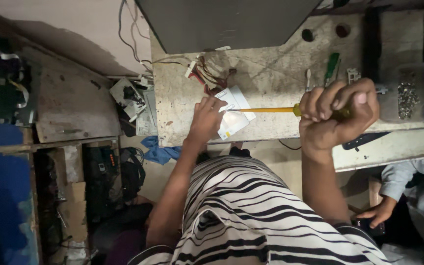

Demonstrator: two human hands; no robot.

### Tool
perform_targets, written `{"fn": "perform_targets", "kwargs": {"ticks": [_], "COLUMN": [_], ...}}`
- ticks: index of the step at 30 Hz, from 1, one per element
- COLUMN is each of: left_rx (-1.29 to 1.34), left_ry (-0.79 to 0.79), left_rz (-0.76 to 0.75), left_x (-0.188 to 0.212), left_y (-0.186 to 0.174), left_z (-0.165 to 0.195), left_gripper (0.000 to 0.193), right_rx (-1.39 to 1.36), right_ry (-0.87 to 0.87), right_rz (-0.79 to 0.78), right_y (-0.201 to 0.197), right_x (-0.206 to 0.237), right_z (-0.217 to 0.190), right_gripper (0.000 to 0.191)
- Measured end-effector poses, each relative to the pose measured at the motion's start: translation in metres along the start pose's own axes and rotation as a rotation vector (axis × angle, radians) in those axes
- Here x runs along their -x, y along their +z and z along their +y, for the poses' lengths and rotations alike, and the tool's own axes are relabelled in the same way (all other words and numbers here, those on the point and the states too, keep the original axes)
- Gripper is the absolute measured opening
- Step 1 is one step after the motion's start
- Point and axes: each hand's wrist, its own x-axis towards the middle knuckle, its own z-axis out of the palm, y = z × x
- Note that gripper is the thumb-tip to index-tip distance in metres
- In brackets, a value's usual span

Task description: The person uses a yellow-handled screwdriver to repeatedly tighten screws on a small white rectangular electronic component placed on a workbench. The person holds the component steady with the left hand while turning the screwdriver with the right hand.

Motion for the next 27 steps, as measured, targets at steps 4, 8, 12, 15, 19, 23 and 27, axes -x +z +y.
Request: {"fn": "perform_targets", "kwargs": {"ticks": [4, 8, 12, 15, 19, 23, 27], "left_rx": [-0.06, -0.079, -0.311, -0.369, -0.369, -0.334, -0.297], "left_ry": [0.005, 0.008, 0.191, 0.24, 0.215, 0.151, 0.039], "left_rz": [-0.046, -0.119, -0.232, -0.246, -0.23, -0.222, -0.201], "left_x": [-0.004, -0.016, -0.024, -0.026, -0.025, -0.023, -0.02], "left_y": [-0.003, 0.002, 0.008, 0.008, 0.011, 0.015, 0.02], "left_z": [0.009, 0.001, -0.007, -0.009, -0.009, -0.006, 0.002], "left_gripper": [0.022, 0.013, 0.031, 0.027, 0.029, 0.018, 0.018], "right_rx": [-0.046, -0.015, -0.026, -0.051, -0.025, 0.03, 0.054], "right_ry": [-0.012, -0.075, -0.07, -0.086, -0.085, -0.078, -0.084], "right_rz": [0.005, 0.023, 0.033, 0.072, 0.14, 0.189, 0.182], "right_y": [-0.004, -0.012, -0.021, -0.03, -0.04, -0.048, -0.055], "right_x": [-0.002, -0.003, -0.001, -0.002, -0.001, 0.002, 0.003], "right_z": [0.002, 0.003, -0.001, -0.006, -0.018, -0.028, -0.031], "right_gripper": [0.035, 0.037, 0.038, 0.033, 0.034, 0.035, 0.035]}}
